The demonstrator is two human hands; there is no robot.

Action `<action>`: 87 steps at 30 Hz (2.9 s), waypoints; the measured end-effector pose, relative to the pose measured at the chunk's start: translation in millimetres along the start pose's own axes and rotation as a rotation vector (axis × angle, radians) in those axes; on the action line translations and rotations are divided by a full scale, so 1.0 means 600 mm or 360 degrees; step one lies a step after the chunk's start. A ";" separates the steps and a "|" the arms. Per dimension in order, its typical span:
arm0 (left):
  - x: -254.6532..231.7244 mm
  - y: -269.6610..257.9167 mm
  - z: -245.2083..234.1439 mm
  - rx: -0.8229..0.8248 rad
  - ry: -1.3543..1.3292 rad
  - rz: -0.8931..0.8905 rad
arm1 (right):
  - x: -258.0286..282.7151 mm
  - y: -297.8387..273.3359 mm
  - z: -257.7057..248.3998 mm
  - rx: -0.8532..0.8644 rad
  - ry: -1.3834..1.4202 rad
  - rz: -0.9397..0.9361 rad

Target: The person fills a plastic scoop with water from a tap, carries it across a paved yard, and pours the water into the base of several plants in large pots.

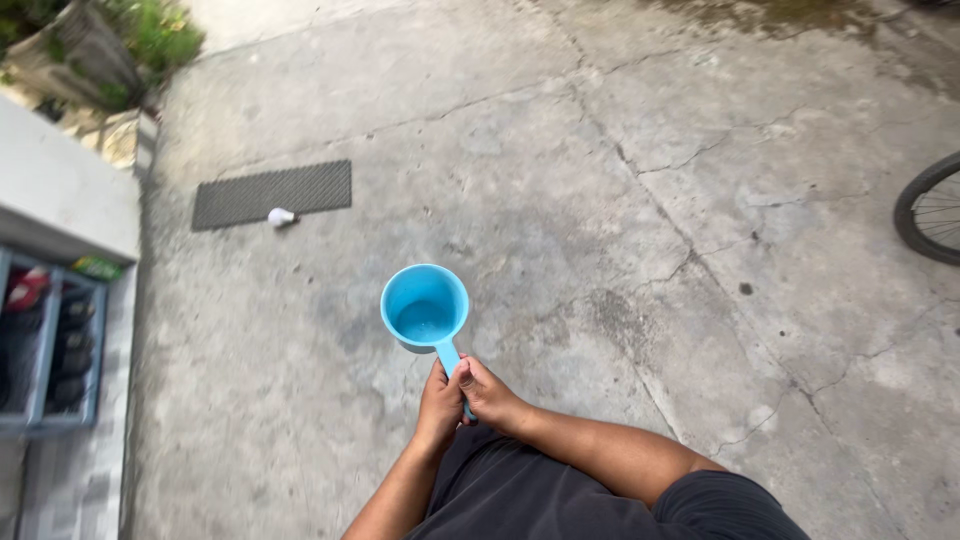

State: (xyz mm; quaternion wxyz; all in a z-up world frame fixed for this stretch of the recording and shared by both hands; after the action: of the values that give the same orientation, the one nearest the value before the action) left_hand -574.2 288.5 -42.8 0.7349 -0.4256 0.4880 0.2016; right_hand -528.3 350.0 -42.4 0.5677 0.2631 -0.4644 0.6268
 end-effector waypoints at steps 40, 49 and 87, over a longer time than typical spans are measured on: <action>-0.620 1.502 -0.043 0.0224 0.0138 0.0040 | 0.643 1.361 -0.537 -0.0263 -0.0033 -0.0148; -0.870 1.857 -0.185 0.0382 0.0005 0.0275 | 0.833 1.778 -0.530 -0.0246 -0.0301 -0.0480; -1.428 3.077 -0.668 -0.0538 -0.0220 0.0234 | 1.232 3.240 -0.645 0.0640 -0.0308 0.0143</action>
State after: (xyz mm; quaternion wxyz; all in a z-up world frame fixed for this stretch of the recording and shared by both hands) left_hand -2485.9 1088.5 -137.8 0.6680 -0.4913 0.4254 0.3625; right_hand -2470.9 1184.0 -126.0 0.4282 0.4088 -0.3936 0.7033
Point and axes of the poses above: each hand's wrist, its own y-axis towards the middle knuckle, its own z-axis out of the palm, x = y × z, the point moved 8 cm from there along y, towards the middle knuckle, and after that the axes turned 4 degrees about z, right-handed, at the moved point
